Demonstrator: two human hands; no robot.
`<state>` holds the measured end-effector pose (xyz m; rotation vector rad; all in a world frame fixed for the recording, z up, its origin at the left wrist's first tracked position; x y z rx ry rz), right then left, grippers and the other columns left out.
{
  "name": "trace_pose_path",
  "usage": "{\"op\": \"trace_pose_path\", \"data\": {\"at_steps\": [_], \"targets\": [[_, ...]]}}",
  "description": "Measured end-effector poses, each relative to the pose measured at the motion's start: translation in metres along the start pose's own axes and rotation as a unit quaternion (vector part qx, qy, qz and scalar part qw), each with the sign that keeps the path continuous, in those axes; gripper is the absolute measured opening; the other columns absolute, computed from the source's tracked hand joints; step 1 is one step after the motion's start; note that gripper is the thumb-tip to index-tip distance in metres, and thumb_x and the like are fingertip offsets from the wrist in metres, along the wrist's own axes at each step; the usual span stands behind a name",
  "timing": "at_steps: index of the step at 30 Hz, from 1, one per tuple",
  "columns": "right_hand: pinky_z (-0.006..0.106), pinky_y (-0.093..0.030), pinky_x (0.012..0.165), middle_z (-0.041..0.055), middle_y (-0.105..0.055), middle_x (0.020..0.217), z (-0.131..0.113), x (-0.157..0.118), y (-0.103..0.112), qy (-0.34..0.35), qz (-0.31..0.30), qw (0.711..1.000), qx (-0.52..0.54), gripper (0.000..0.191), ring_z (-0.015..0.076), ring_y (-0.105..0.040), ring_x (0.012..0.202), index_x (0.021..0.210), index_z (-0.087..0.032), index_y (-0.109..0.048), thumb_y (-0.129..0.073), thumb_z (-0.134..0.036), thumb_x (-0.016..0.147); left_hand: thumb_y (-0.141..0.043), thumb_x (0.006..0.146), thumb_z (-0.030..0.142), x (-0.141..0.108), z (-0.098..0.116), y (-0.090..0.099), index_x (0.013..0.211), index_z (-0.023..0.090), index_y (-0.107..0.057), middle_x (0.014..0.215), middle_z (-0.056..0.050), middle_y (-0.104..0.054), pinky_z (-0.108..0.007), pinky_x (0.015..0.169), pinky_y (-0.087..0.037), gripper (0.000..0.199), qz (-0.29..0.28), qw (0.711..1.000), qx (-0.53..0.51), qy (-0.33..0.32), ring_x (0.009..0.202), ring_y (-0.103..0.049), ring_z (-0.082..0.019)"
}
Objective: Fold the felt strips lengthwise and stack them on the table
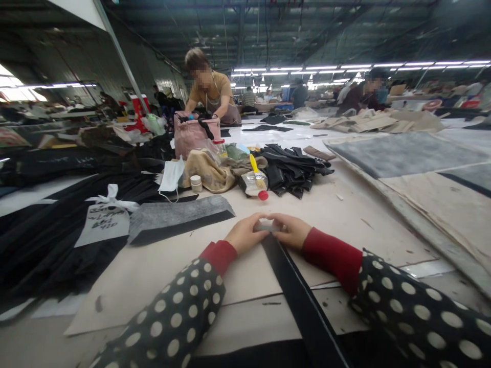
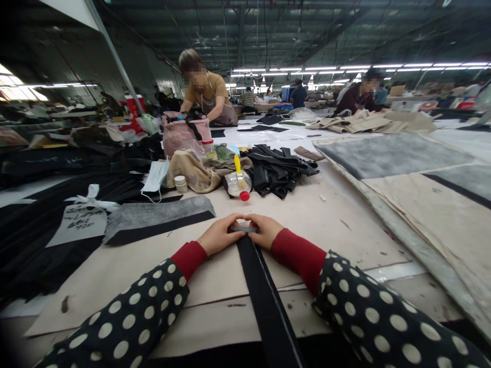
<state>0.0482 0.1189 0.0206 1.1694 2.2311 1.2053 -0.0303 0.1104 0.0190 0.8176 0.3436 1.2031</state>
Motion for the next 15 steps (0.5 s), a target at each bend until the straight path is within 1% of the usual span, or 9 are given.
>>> {"op": "trace_pose_path", "data": {"at_steps": [1, 3, 5, 7, 12, 15], "targets": [[0.025, -0.042, 0.066, 0.006, -0.059, 0.085, -0.0008, 0.0023, -0.0024, 0.012, 0.006, 1.0, -0.013, 0.041, 0.0122, -0.051, 0.069, 0.107, -0.01, -0.054, -0.051, -0.012, 0.066, -0.055, 0.07, 0.024, -0.0006, -0.0015, 0.0026, 0.112, 0.02, -0.049, 0.086, -0.001, -0.058, -0.026, 0.073, -0.041, 0.043, 0.004, 1.0, 0.019, 0.003, 0.076, -0.052, -0.014], [0.026, -0.041, 0.068, 0.0058, -0.058, 0.084, -0.0022, 0.0036, -0.0047, 0.036, 0.013, 0.999, -0.03, 0.035, 0.0126, -0.051, 0.071, 0.099, -0.012, -0.059, -0.049, -0.01, 0.065, -0.055, 0.069, 0.023, -0.0007, -0.0037, 0.0047, 0.105, 0.019, -0.054, 0.088, -0.002, -0.058, -0.025, 0.071, -0.041, 0.036, -0.008, 0.999, 0.043, 0.002, 0.076, -0.052, -0.014], [0.026, -0.041, 0.069, 0.0054, -0.058, 0.083, -0.0017, 0.0029, -0.0042, 0.046, 0.018, 0.998, -0.034, 0.032, 0.0131, -0.051, 0.073, 0.095, -0.012, -0.06, -0.049, -0.009, 0.065, -0.053, 0.07, 0.021, 0.0001, -0.0049, 0.0055, 0.097, 0.018, -0.059, 0.085, -0.002, -0.058, -0.024, 0.069, -0.041, 0.027, -0.022, 0.998, 0.054, -0.004, 0.075, -0.052, -0.014], [0.026, -0.041, 0.071, 0.0056, -0.058, 0.083, -0.0001, 0.0023, -0.0033, 0.043, 0.018, 0.999, -0.028, 0.032, 0.0136, -0.051, 0.075, 0.095, -0.012, -0.06, -0.049, -0.009, 0.065, -0.05, 0.072, 0.018, 0.001, -0.005, 0.0069, 0.091, 0.018, -0.062, 0.083, -0.002, -0.058, -0.024, 0.071, -0.041, 0.023, -0.023, 0.998, 0.059, -0.011, 0.075, -0.052, -0.013], [0.025, -0.041, 0.07, 0.0052, -0.057, 0.084, 0.0044, 0.002, -0.0028, 0.024, 0.017, 1.0, 0.004, 0.029, 0.0127, -0.05, 0.074, 0.092, -0.012, -0.06, -0.05, -0.009, 0.065, -0.047, 0.071, 0.011, 0.0017, -0.0028, 0.0092, 0.084, 0.016, -0.064, 0.082, -0.003, -0.057, -0.024, 0.074, -0.041, 0.022, -0.005, 0.998, 0.05, -0.026, 0.077, -0.052, -0.013], [0.024, -0.041, 0.067, 0.0042, -0.057, 0.081, 0.0042, 0.0014, -0.002, 0.034, 0.027, 0.999, 0.014, 0.025, 0.0117, -0.049, 0.07, 0.088, -0.013, -0.06, -0.05, -0.009, 0.066, -0.048, 0.069, 0.008, 0.0012, -0.0017, 0.0108, 0.082, 0.017, -0.065, 0.082, -0.002, -0.057, -0.022, 0.073, -0.042, 0.023, 0.009, 0.999, 0.04, -0.031, 0.075, -0.053, -0.012]]}}
Point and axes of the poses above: each hand's wrist, its own x-axis towards the middle knuckle, its own y-axis out of the back of the hand, z = x × y, the point moved 10 cm from there along x, towards the middle knuckle
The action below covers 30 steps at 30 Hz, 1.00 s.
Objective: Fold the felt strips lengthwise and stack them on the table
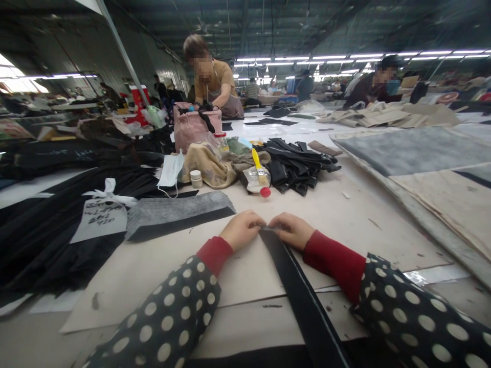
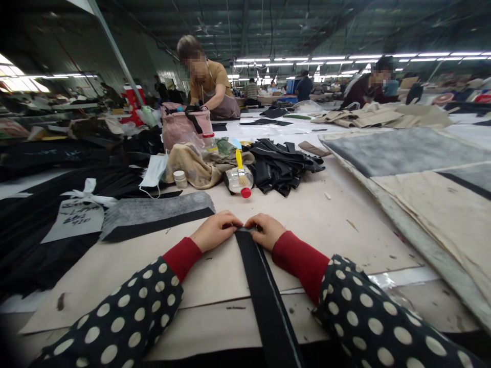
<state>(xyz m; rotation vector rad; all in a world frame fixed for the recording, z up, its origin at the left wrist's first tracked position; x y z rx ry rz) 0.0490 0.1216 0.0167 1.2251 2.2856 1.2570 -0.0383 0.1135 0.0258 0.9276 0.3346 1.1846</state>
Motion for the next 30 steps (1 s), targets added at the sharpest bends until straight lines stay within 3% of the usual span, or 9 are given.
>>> {"op": "trace_pose_path", "data": {"at_steps": [8, 17, 21, 25, 28, 30], "targets": [[0.028, -0.039, 0.074, 0.0054, -0.055, 0.079, -0.015, -0.002, 0.003, 0.089, 0.026, 0.994, -0.059, 0.024, 0.0148, -0.049, 0.076, 0.08, -0.014, -0.062, -0.047, -0.005, 0.064, -0.047, 0.068, 0.001, -0.002, 0.013, -0.002, 0.078, 0.017, -0.065, 0.078, -0.001, -0.058, -0.024, 0.077, -0.04, 0.026, -0.009, 0.994, 0.058, -0.09, 0.08, -0.05, -0.013], [0.029, -0.038, 0.075, 0.0072, -0.055, 0.083, -0.025, -0.006, -0.007, 0.109, -0.011, 0.977, -0.181, 0.026, 0.0166, -0.045, 0.079, 0.084, -0.015, -0.063, -0.043, -0.008, 0.069, -0.037, 0.08, 0.006, -0.018, 0.032, -0.011, 0.098, 0.018, -0.059, 0.094, -0.004, -0.059, -0.026, 0.079, -0.038, 0.031, -0.071, 0.958, 0.187, -0.207, 0.085, -0.046, -0.014], [0.028, -0.038, 0.076, 0.0067, -0.056, 0.086, -0.024, -0.006, -0.009, 0.097, -0.026, 0.977, -0.187, 0.026, 0.0163, -0.045, 0.08, 0.085, -0.016, -0.063, -0.043, -0.009, 0.069, -0.037, 0.081, 0.008, -0.023, 0.025, -0.003, 0.099, 0.018, -0.058, 0.095, -0.004, -0.058, -0.027, 0.081, -0.038, 0.029, -0.072, 0.962, 0.189, -0.185, 0.087, -0.047, -0.014], [0.028, -0.038, 0.077, 0.0068, -0.056, 0.087, -0.023, -0.005, -0.008, 0.089, -0.026, 0.979, -0.18, 0.027, 0.0165, -0.045, 0.081, 0.085, -0.016, -0.063, -0.043, -0.008, 0.069, -0.04, 0.079, 0.007, -0.023, 0.016, 0.008, 0.088, 0.017, -0.06, 0.09, -0.003, -0.058, -0.029, 0.08, -0.039, 0.024, -0.05, 0.972, 0.184, -0.136, 0.084, -0.048, -0.015], [0.029, -0.039, 0.077, 0.0073, -0.057, 0.088, -0.024, -0.005, -0.008, 0.092, -0.022, 0.98, -0.175, 0.027, 0.017, -0.046, 0.081, 0.085, -0.015, -0.063, -0.043, -0.008, 0.068, -0.039, 0.077, 0.005, -0.018, 0.02, 0.02, 0.082, 0.015, -0.059, 0.089, -0.004, -0.057, -0.029, 0.081, -0.04, 0.023, 0.021, 0.981, 0.166, -0.095, 0.085, -0.049, -0.015], [0.03, -0.039, 0.077, 0.0078, -0.057, 0.087, -0.024, -0.005, -0.008, 0.095, -0.019, 0.98, -0.174, 0.027, 0.0175, -0.047, 0.081, 0.085, -0.014, -0.063, -0.043, -0.008, 0.068, -0.038, 0.078, 0.007, -0.016, 0.029, 0.024, 0.093, 0.015, -0.056, 0.093, -0.005, -0.056, -0.03, 0.083, -0.04, 0.024, 0.073, 0.984, 0.138, -0.085, 0.09, -0.049, -0.015]]}}
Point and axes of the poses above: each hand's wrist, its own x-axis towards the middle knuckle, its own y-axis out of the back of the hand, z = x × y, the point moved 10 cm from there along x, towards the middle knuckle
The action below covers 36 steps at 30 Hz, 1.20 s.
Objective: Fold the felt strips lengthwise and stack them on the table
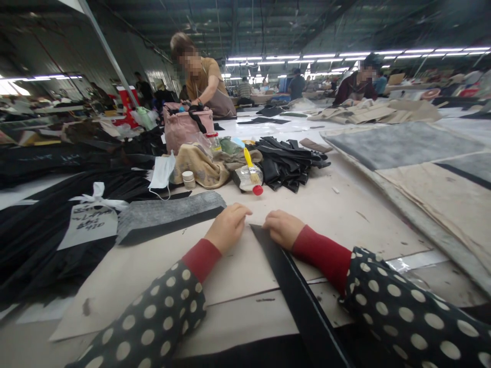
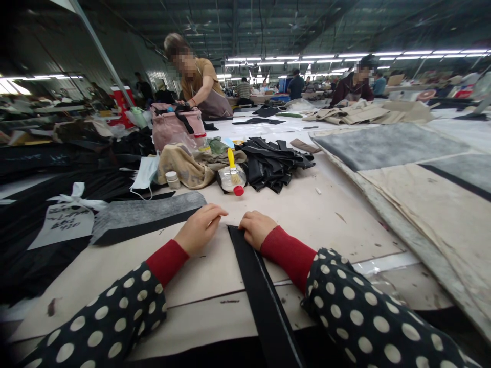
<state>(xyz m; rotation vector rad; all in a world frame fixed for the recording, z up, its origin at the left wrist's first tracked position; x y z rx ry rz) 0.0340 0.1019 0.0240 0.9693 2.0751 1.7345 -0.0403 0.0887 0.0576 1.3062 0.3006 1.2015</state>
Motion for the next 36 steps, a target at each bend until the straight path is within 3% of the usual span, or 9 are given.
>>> {"op": "trace_pose_path", "data": {"at_steps": [3, 7, 12, 15, 27, 36], "targets": [[0.031, -0.039, 0.079, 0.0095, -0.057, 0.087, 0.001, -0.001, 0.001, 0.006, 0.004, 1.0, 0.019, 0.026, 0.018, -0.048, 0.083, 0.087, -0.012, -0.063, -0.043, -0.009, 0.07, -0.043, 0.078, 0.01, 0.004, 0.017, -0.018, 0.11, 0.015, -0.047, 0.1, -0.006, -0.055, -0.031, 0.086, -0.04, 0.033, -0.027, 0.999, -0.025, 0.001, 0.094, -0.049, -0.016], [0.031, -0.04, 0.08, 0.0094, -0.059, 0.09, 0.01, -0.005, 0.002, 0.014, -0.002, 0.99, 0.144, 0.025, 0.0163, -0.051, 0.085, 0.095, -0.012, -0.061, -0.046, -0.019, 0.076, -0.047, 0.077, 0.012, 0.0, 0.021, -0.041, 0.113, 0.014, -0.044, 0.103, -0.007, -0.054, -0.033, 0.088, -0.04, 0.037, -0.087, 0.996, -0.005, 0.024, 0.097, -0.048, -0.018], [0.027, -0.044, 0.065, 0.0078, -0.059, 0.088, 0.049, -0.014, 0.002, -0.117, -0.005, 0.96, 0.254, 0.034, 0.0136, -0.053, 0.073, 0.101, -0.01, -0.056, -0.05, -0.027, 0.073, -0.046, 0.079, 0.015, -0.003, 0.017, -0.04, 0.111, 0.015, -0.046, 0.101, -0.007, -0.055, -0.034, 0.086, -0.04, 0.032, -0.083, 0.996, 0.006, 0.03, 0.094, -0.048, -0.018], [0.026, -0.043, 0.062, 0.0068, -0.058, 0.083, 0.053, -0.015, 0.007, -0.126, 0.002, 0.964, 0.235, 0.028, 0.0127, -0.052, 0.07, 0.094, -0.01, -0.06, -0.049, -0.027, 0.073, -0.046, 0.08, 0.016, -0.003, 0.018, -0.04, 0.105, 0.015, -0.049, 0.1, -0.007, -0.055, -0.033, 0.086, -0.04, 0.025, -0.083, 0.996, 0.006, 0.021, 0.094, -0.048, -0.018], [0.023, -0.042, 0.061, 0.0038, -0.053, 0.077, 0.031, -0.01, 0.012, -0.042, 0.005, 0.986, 0.162, 0.019, 0.0097, -0.049, 0.064, 0.082, -0.014, -0.062, -0.048, -0.013, 0.07, -0.043, 0.081, 0.014, -0.002, 0.024, -0.041, 0.096, 0.017, -0.055, 0.094, -0.004, -0.056, -0.03, 0.083, -0.04, 0.019, -0.087, 0.996, 0.006, -0.007, 0.09, -0.049, -0.016], [0.027, -0.04, 0.075, 0.0053, -0.055, 0.079, 0.017, -0.01, 0.012, 0.025, 0.009, 0.997, 0.076, 0.026, 0.0142, -0.049, 0.076, 0.079, -0.014, -0.063, -0.044, -0.005, 0.064, -0.039, 0.083, 0.014, -0.001, 0.03, -0.043, 0.092, 0.017, -0.057, 0.091, -0.005, -0.055, -0.029, 0.081, -0.04, 0.021, -0.109, 0.993, 0.032, -0.021, 0.087, -0.048, -0.015]]}}
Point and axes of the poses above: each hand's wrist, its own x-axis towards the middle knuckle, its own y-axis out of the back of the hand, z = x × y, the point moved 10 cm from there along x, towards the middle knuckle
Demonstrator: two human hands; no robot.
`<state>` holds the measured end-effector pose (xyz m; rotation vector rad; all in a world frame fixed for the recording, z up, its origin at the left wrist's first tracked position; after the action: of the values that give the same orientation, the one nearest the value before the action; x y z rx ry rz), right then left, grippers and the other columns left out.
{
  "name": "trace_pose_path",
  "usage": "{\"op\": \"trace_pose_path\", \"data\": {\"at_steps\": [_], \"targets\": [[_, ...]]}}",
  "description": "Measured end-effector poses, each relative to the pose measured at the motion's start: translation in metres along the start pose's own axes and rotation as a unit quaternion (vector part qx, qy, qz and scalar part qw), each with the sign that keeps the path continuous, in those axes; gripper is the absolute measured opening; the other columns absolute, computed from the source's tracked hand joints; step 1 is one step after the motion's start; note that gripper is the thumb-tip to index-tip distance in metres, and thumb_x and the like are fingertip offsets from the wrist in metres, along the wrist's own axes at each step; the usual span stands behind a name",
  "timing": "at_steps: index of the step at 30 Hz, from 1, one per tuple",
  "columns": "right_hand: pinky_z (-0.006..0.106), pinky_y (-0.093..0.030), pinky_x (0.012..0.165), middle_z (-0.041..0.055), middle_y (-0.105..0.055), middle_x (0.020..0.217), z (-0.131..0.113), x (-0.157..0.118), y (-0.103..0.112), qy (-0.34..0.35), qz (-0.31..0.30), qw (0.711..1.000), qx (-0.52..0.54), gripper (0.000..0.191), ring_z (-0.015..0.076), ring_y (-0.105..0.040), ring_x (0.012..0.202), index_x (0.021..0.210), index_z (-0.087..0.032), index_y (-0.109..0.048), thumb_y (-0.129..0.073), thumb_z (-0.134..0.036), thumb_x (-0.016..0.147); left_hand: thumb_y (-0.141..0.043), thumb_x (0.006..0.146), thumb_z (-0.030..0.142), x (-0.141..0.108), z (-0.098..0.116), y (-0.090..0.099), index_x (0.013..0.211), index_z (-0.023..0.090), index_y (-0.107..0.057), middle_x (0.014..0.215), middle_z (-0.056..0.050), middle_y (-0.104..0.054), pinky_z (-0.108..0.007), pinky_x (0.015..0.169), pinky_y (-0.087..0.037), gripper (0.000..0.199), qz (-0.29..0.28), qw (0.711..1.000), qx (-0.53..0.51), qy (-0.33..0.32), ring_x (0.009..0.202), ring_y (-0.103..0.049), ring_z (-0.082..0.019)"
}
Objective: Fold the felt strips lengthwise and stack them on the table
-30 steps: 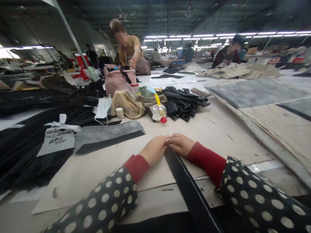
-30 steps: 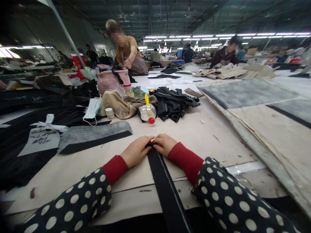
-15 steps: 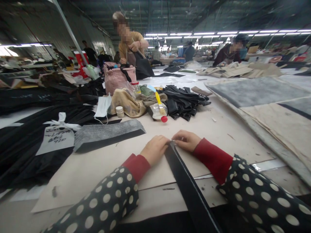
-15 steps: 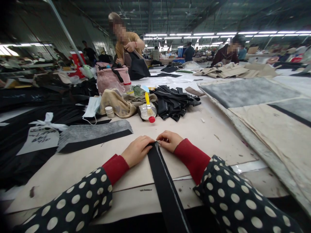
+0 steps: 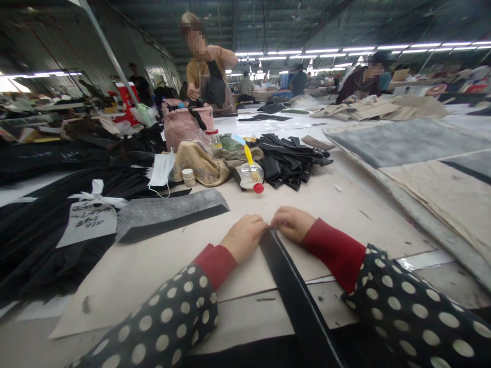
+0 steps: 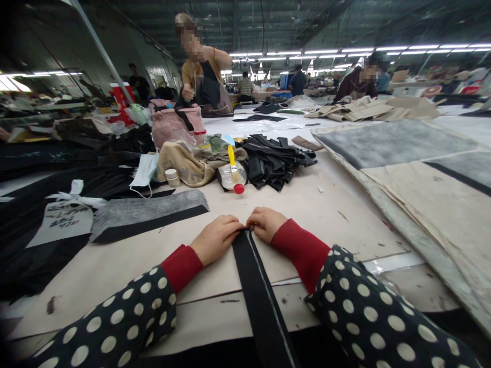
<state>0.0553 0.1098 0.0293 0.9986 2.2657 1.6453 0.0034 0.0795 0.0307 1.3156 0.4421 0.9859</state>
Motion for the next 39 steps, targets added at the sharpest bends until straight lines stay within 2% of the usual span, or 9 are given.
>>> {"op": "trace_pose_path", "data": {"at_steps": [8, 10, 14, 19, 22, 26, 29, 34, 39], "targets": [[0.031, -0.041, 0.069, 0.0073, -0.054, 0.078, -0.013, -0.001, -0.011, 0.025, -0.025, 0.996, -0.08, 0.019, 0.0171, -0.048, 0.075, 0.07, -0.018, -0.058, -0.04, -0.01, 0.071, -0.04, 0.081, 0.013, -0.004, 0.008, -0.001, 0.084, 0.015, -0.057, 0.083, -0.005, -0.055, -0.028, 0.075, -0.041, 0.018, -0.015, 0.997, 0.072, -0.017, 0.08, -0.048, -0.015], [0.032, -0.043, 0.068, 0.0084, -0.055, 0.077, -0.004, -0.005, -0.02, 0.031, -0.025, 0.998, -0.051, 0.02, 0.0175, -0.051, 0.074, 0.07, -0.022, -0.058, -0.04, -0.015, 0.075, -0.043, 0.079, 0.017, -0.004, 0.012, -0.004, 0.081, 0.015, -0.058, 0.08, -0.004, -0.055, -0.028, 0.072, -0.041, 0.015, -0.029, 0.994, 0.106, -0.028, 0.076, -0.049, -0.015], [0.034, -0.046, 0.069, 0.0143, -0.058, 0.084, 0.04, -0.003, -0.05, 0.031, -0.022, 0.999, -0.012, 0.012, 0.019, -0.056, 0.079, 0.077, -0.033, -0.061, -0.051, -0.03, 0.073, -0.041, 0.081, 0.032, 0.003, 0.012, -0.015, 0.077, 0.016, -0.06, 0.075, -0.004, -0.056, -0.029, 0.066, -0.041, 0.024, -0.049, 0.985, 0.153, -0.067, 0.072, -0.052, -0.016], [0.039, -0.048, 0.068, 0.0173, -0.059, 0.089, 0.058, -0.007, -0.052, 0.036, 0.031, 0.999, 0.024, 0.018, 0.0249, -0.058, 0.082, 0.082, -0.042, -0.061, -0.053, -0.036, 0.067, -0.042, 0.079, 0.037, 0.012, -0.008, -0.016, 0.087, 0.021, -0.061, 0.082, -0.004, -0.058, -0.028, 0.063, -0.041, 0.026, -0.052, 0.992, 0.115, 0.013, 0.074, -0.053, -0.017], [0.037, -0.048, 0.069, 0.0143, -0.06, 0.088, 0.046, -0.009, -0.042, 0.008, 0.026, 0.999, 0.038, 0.017, 0.0236, -0.058, 0.082, 0.082, -0.039, -0.062, -0.05, -0.039, 0.07, -0.044, 0.078, 0.038, 0.012, -0.012, -0.017, 0.09, 0.02, -0.058, 0.087, -0.004, -0.057, -0.028, 0.069, -0.041, 0.026, -0.046, 0.996, 0.074, 0.018, 0.082, -0.053, -0.017], [0.036, -0.047, 0.07, 0.0095, -0.06, 0.081, 0.032, -0.007, -0.031, -0.045, 0.022, 0.998, 0.042, 0.026, 0.0208, -0.058, 0.076, 0.076, -0.027, -0.062, -0.046, -0.047, 0.073, -0.045, 0.078, 0.039, 0.008, -0.015, -0.015, 0.096, 0.021, -0.056, 0.091, -0.004, -0.056, -0.03, 0.076, -0.04, 0.028, -0.024, 0.998, 0.05, 0.024, 0.087, -0.051, -0.018], [0.034, -0.046, 0.066, 0.0081, -0.059, 0.075, 0.032, -0.007, -0.03, -0.069, 0.036, 0.996, 0.033, 0.032, 0.0197, -0.056, 0.07, 0.073, -0.022, -0.061, -0.048, -0.051, 0.07, -0.044, 0.079, 0.04, 0.005, -0.018, -0.012, 0.098, 0.022, -0.056, 0.092, -0.004, -0.056, -0.031, 0.076, -0.039, 0.028, -0.015, 0.998, 0.046, 0.043, 0.087, -0.05, -0.018], [0.028, -0.044, 0.058, 0.0057, -0.058, 0.066, 0.042, -0.005, -0.045, -0.098, -0.017, 0.993, 0.061, 0.032, 0.0169, -0.054, 0.061, 0.066, -0.02, -0.058, -0.047, -0.049, 0.071, -0.043, 0.081, 0.039, 0.002, -0.014, -0.007, 0.099, 0.024, -0.057, 0.096, -0.003, -0.057, -0.03, 0.076, -0.039, 0.028, -0.002, 0.999, 0.03, 0.041, 0.087, -0.051, -0.017], [0.026, -0.043, 0.055, 0.0045, -0.058, 0.064, 0.038, -0.004, -0.034, -0.132, 0.009, 0.979, 0.153, 0.031, 0.016, -0.052, 0.06, 0.065, -0.02, -0.058, -0.052, -0.05, 0.065, -0.044, 0.081, 0.031, 0.003, -0.012, -0.003, 0.096, 0.021, -0.059, 0.091, -0.002, -0.061, -0.026, 0.08, -0.039, 0.024, -0.001, 1.0, -0.012, 0.026, 0.087, -0.053, -0.014]]}}
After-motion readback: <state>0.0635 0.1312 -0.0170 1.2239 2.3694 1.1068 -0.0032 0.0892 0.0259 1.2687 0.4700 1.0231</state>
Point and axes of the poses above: each hand's wrist, its own x-axis towards the middle knuckle, its own y-axis out of the back of the hand, z = x × y, the point moved 10 cm from there along x, towards the middle knuckle
